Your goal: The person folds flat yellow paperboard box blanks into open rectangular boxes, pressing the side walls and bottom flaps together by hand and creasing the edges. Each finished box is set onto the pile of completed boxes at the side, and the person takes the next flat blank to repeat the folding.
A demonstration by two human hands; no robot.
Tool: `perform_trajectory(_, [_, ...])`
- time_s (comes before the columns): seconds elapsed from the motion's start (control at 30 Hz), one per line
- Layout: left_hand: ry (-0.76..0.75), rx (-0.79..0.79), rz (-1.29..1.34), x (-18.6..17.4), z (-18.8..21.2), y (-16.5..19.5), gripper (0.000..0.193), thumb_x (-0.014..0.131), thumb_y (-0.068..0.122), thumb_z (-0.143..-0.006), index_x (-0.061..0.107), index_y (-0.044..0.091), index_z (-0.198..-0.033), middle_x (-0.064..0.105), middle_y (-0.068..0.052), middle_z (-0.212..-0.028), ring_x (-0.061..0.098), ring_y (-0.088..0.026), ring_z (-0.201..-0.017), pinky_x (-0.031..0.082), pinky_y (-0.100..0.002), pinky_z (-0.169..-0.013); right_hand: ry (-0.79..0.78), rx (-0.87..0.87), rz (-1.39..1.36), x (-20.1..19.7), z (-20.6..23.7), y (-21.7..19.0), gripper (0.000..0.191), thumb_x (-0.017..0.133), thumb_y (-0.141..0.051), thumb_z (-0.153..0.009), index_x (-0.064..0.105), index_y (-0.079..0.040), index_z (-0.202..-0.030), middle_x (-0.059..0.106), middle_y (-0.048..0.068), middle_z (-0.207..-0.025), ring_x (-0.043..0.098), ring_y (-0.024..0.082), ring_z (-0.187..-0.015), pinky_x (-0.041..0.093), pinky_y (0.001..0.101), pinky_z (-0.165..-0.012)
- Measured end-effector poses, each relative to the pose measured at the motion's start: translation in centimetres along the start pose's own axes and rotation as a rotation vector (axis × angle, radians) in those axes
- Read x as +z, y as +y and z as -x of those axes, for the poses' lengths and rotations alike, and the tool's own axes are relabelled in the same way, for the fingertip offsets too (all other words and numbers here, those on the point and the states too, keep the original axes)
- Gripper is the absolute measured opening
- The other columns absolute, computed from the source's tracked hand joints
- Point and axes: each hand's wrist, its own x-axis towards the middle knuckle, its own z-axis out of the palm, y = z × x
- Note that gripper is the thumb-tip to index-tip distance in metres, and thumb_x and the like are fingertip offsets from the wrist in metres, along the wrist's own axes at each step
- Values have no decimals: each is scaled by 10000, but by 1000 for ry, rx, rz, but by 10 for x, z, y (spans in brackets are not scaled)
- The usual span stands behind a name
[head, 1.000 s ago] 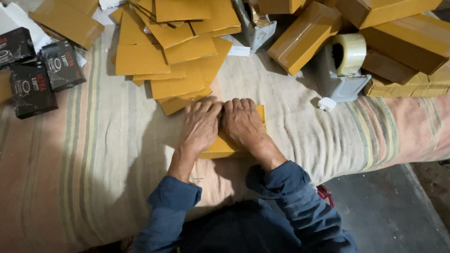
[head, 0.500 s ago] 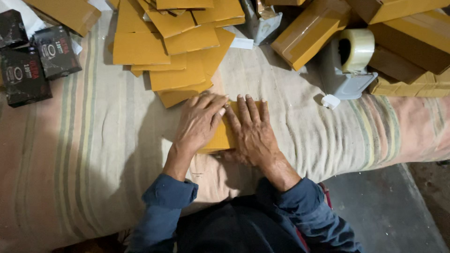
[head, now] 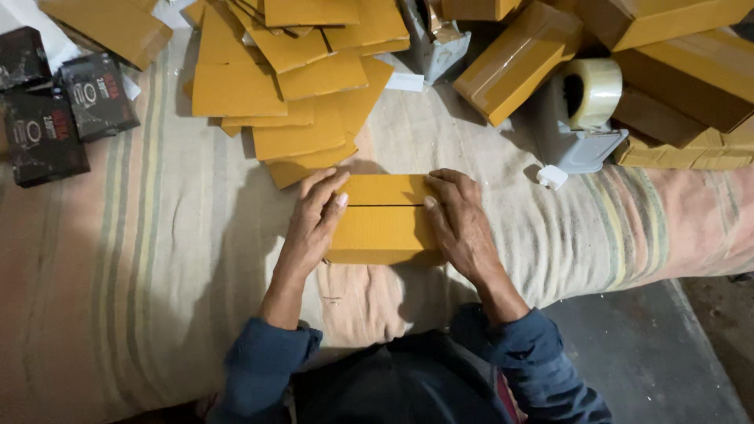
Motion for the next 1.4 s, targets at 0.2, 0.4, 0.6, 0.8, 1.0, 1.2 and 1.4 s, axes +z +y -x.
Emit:
perform_trajectory(0.2, [98,-218,3,2,-13,-12,724,746,409,-905,500,15,-1460,463,-213,-1452,501,-260,-1253,474,-373,-950,126,322,-296,7,-8,-3,640,691,-363,-859,517,-2,-1357,521,180,-1339,544,302,-1267,512,398,-1013])
perform_trajectory(0.4, [-135,-522,276,-6,7,-3,680,624,541,-916,644,-10,-1314,718,-162,-1197,666,-249,-1102,513,-369,-938,-143,720,-665,-4,3,-13,822,664,-533,-836,518,-10,-1453,644,222,-1430,611,297,-1319,454,403,-1102])
perform_trajectory(0.6, [-226,-393,351,-19,18,2,862,722,486,-842,391,57,-1514,562,-97,-1430,518,-205,-1340,435,-361,-1084,-243,517,-698,-17,17,-14,907,673,-479,-816,390,-34,-1553,554,186,-1513,515,279,-1411,352,409,-1160])
perform_trajectory(0.8, [-262,-34,510,-19,33,2,1173,869,363,-791,140,19,-1644,322,-203,-1629,306,-305,-1530,309,-449,-1223,-276,240,-741,-13,17,10,1181,803,-246,-725,73,-56,-1633,436,205,-1561,467,322,-1402,380,425,-1137])
perform_trajectory(1.0, [139,644,-386,-27,4,-15,1243,941,280,-793,72,118,-1667,278,-212,-1668,369,-407,-1543,362,-516,-1297,-86,-367,-26,-22,-20,63,1225,869,-225,-766,43,-23,-1647,393,262,-1562,415,406,-1434,358,427,-1198])
perform_trajectory(1.2, [-49,667,-567,-12,9,-36,1353,888,587,-654,41,179,-1628,240,-342,-1570,320,-509,-1454,337,-544,-1216,-204,-473,160,-3,-16,89,1126,839,-193,-757,126,-78,-1621,417,316,-1523,402,485,-1421,355,506,-1168])
perform_trajectory(1.4, [138,363,-188,22,53,-22,1213,757,645,-820,115,52,-1661,331,-251,-1656,352,-413,-1538,332,-521,-1273,-224,82,-464,10,41,66,1014,709,-291,-916,45,-118,-1662,506,208,-1538,569,344,-1342,463,442,-1099])
